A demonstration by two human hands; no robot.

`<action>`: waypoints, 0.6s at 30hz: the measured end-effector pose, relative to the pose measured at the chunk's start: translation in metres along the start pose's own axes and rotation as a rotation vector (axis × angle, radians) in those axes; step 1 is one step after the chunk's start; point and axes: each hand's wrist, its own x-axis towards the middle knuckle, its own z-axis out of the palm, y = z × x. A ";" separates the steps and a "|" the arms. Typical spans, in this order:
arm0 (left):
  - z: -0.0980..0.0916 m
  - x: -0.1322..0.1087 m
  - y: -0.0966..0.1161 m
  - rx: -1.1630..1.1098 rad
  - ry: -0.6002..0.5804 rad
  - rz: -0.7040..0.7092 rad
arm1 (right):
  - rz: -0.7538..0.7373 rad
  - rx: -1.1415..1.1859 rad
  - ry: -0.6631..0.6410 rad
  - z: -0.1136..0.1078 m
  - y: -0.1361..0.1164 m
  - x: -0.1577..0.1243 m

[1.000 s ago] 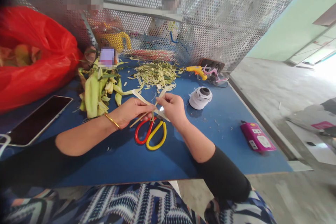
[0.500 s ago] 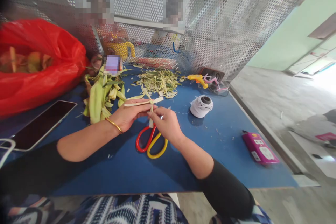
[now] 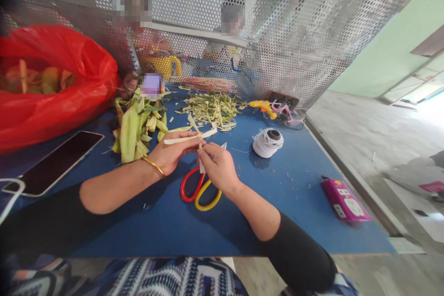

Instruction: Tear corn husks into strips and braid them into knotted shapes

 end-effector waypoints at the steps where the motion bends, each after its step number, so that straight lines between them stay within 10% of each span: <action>1: 0.001 0.000 0.000 -0.020 0.023 -0.005 | -0.017 -0.022 -0.002 -0.001 -0.001 0.000; 8: 0.002 0.000 -0.001 -0.055 0.080 -0.036 | 0.003 -0.032 -0.012 -0.003 -0.005 -0.001; 18: -0.022 0.020 0.017 -0.181 -0.320 -0.331 | 0.151 0.202 0.091 -0.011 -0.004 0.005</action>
